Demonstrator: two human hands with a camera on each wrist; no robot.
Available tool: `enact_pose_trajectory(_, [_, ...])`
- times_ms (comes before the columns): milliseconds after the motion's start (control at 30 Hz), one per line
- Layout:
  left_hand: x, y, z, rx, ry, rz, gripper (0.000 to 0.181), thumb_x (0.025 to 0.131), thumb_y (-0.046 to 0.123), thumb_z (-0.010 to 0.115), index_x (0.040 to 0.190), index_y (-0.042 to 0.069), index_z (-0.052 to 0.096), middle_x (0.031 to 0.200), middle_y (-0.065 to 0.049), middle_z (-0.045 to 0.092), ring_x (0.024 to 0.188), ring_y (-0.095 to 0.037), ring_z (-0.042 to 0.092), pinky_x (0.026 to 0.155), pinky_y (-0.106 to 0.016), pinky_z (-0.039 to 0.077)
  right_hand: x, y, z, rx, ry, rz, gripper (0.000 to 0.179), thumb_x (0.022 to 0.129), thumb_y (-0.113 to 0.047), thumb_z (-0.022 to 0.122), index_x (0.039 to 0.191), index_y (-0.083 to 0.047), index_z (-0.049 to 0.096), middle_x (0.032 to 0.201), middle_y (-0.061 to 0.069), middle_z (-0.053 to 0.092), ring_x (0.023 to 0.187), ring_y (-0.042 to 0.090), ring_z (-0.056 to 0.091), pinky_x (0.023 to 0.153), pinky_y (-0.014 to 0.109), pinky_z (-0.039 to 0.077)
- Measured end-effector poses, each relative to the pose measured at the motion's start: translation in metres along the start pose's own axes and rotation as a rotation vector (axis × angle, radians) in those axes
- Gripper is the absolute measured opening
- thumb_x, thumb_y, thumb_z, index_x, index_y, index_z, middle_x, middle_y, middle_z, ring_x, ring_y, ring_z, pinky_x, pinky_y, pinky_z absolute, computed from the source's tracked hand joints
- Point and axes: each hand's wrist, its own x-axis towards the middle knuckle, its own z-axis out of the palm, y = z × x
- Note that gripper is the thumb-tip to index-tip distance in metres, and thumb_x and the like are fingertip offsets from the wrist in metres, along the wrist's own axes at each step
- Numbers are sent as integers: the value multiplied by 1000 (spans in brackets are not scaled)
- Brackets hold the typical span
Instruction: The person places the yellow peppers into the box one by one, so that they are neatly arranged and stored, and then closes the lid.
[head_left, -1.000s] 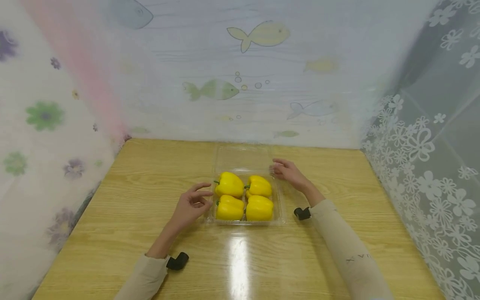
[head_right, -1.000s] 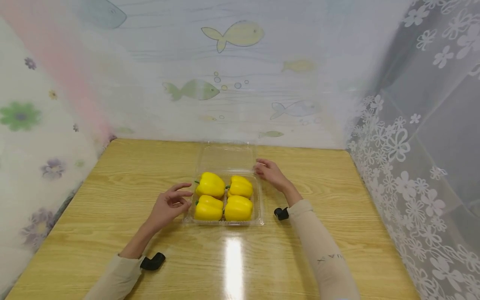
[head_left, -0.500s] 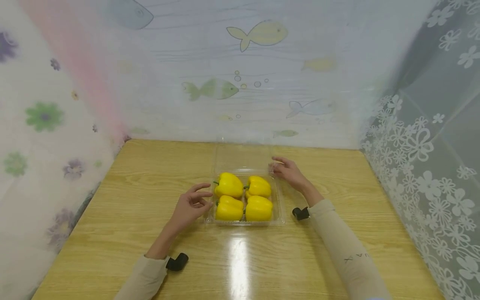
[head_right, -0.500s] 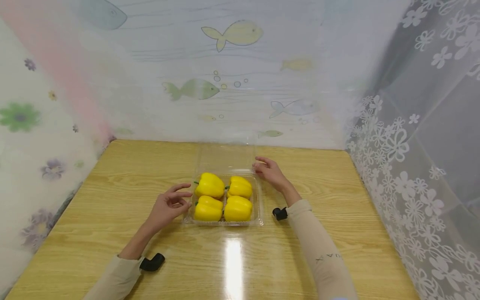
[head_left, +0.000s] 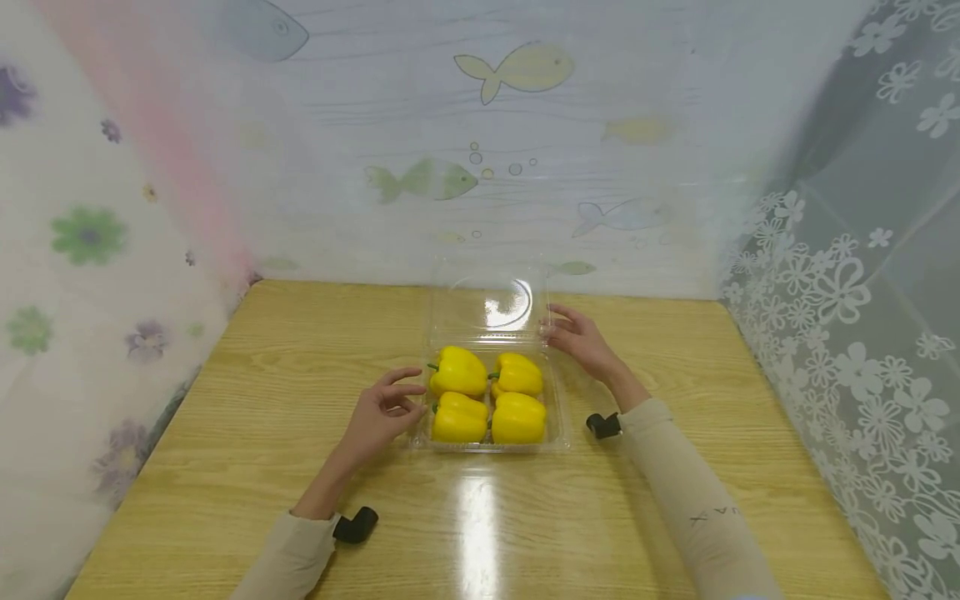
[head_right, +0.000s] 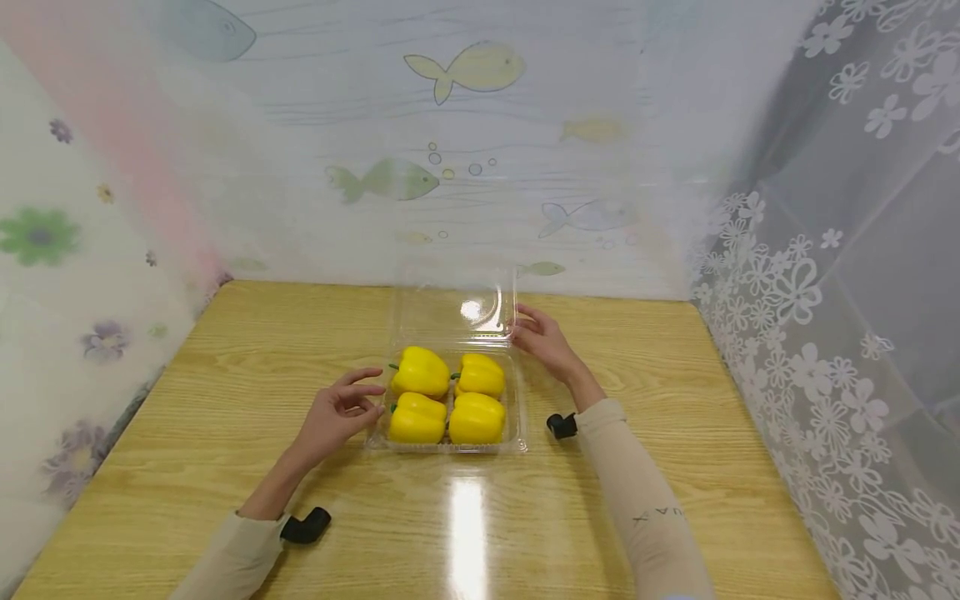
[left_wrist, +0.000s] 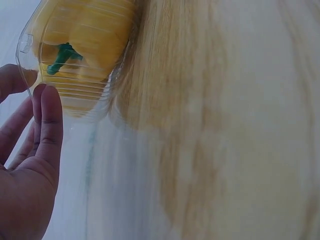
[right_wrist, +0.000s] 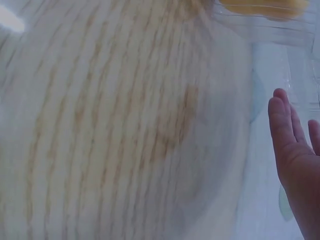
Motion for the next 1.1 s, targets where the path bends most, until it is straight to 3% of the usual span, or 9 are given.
enact_pose_trajectory(367, [3, 1, -3, -7, -5, -15, 27, 90, -1, 74, 116, -9, 71, 149, -23, 46, 82, -9, 67, 74, -22, 57, 1, -9, -3, -16, -27, -45, 61, 104, 1, 52, 158, 5, 25, 154, 35, 36, 134, 51, 46, 100, 29, 52])
enact_pose_trajectory(467, [3, 1, -3, -7, -5, -13, 27, 90, -1, 74, 116, -9, 71, 148, -23, 46, 82, -9, 67, 74, -22, 57, 1, -13, -4, -27, -32, -39, 61, 103, 1, 53, 158, 3, 27, 155, 34, 36, 135, 49, 47, 100, 28, 52])
enact_pose_trajectory(733, [3, 1, -3, -7, 1, -11, 27, 90, -2, 74, 115, -9, 71, 148, -23, 47, 82, -9, 66, 74, -21, 57, 3, -19, -4, 12, 6, -36, 52, 108, -9, 49, 153, 8, 32, 149, 37, 39, 124, 29, 61, 100, 27, 52])
enact_pose_trajectory(933, [2, -1, -2, -13, -5, 0, 27, 90, -2, 74, 116, -10, 71, 148, -25, 47, 81, -9, 66, 74, -21, 57, 0, -21, -6, 21, -12, -63, 50, 109, -13, 47, 151, 10, 33, 149, 41, 36, 131, 40, 54, 100, 26, 51])
enact_pose_trajectory(1100, [2, 1, -1, -15, 0, 0, 26, 90, -2, 74, 115, -9, 71, 148, -25, 47, 81, -9, 66, 74, -21, 57, -4, -23, -6, 4, -9, -87, 45, 108, -12, 50, 149, 5, 40, 146, 31, 46, 133, 39, 53, 102, 27, 51])
